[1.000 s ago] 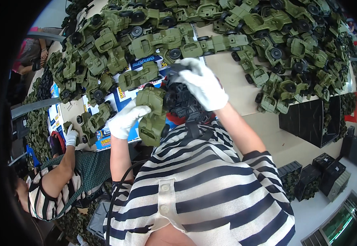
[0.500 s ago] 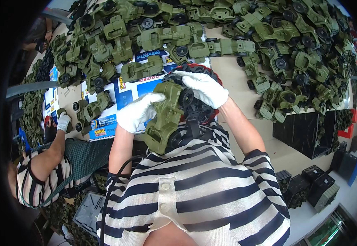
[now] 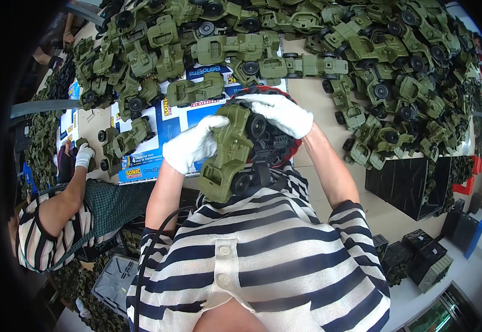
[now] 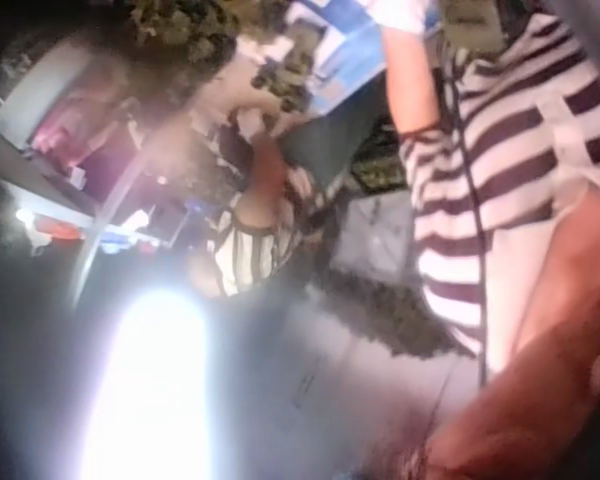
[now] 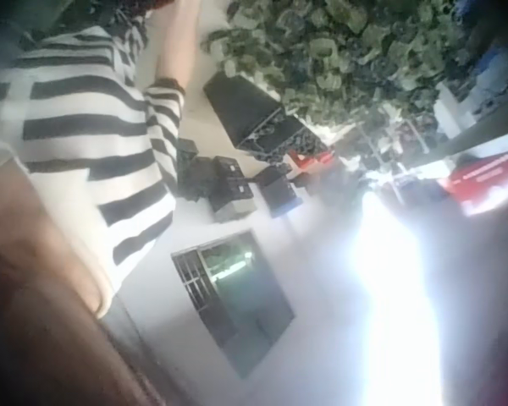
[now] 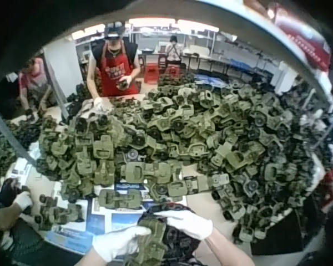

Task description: The person assembles green toy tanks by hand, picking up tank bodies and attaching black treads from a red bowl. The person works at a table covered with piles of tank parts and finished units, occasionally moving items to clear space. The assembly involves fitting the treads onto the tank chassis and placing the completed toys on the table.

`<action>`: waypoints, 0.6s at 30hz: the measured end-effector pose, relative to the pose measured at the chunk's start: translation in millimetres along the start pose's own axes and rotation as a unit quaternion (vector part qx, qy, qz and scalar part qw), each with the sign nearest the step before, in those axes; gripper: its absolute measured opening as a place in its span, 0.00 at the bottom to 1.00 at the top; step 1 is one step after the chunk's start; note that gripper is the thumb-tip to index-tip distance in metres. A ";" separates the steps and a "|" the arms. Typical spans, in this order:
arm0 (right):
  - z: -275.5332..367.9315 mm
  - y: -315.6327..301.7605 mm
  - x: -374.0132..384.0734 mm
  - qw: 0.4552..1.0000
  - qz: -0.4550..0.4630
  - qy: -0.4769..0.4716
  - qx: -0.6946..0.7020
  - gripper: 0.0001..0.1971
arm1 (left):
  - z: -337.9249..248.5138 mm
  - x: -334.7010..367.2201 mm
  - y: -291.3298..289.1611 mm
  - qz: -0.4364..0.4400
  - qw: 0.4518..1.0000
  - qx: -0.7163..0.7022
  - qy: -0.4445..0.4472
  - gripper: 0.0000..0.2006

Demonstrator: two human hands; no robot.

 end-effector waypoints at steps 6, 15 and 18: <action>16.6 8.2 -0.2 0.952 -0.141 -0.086 -0.259 0.21 | 9.0 11.8 -22.4 -0.083 0.944 0.282 0.153 0.26; 26.5 64.8 -29.2 0.858 -0.269 -0.219 -0.379 0.30 | -11.9 -5.2 -2.7 -0.011 0.752 0.383 0.536 0.31; 13.3 68.3 -31.9 0.840 -0.328 -0.248 -0.353 0.28 | -5.6 1.4 -5.0 -0.040 0.784 0.372 0.496 0.22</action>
Point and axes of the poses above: each hand's wrist, its own x-axis towards the middle knuckle, its own y-axis out of the palm, z = x × y, the point moved 6 cm from there along x, towards the middle knuckle, and after that the axes turned 13 degrees about y, right-handed, at the moved point
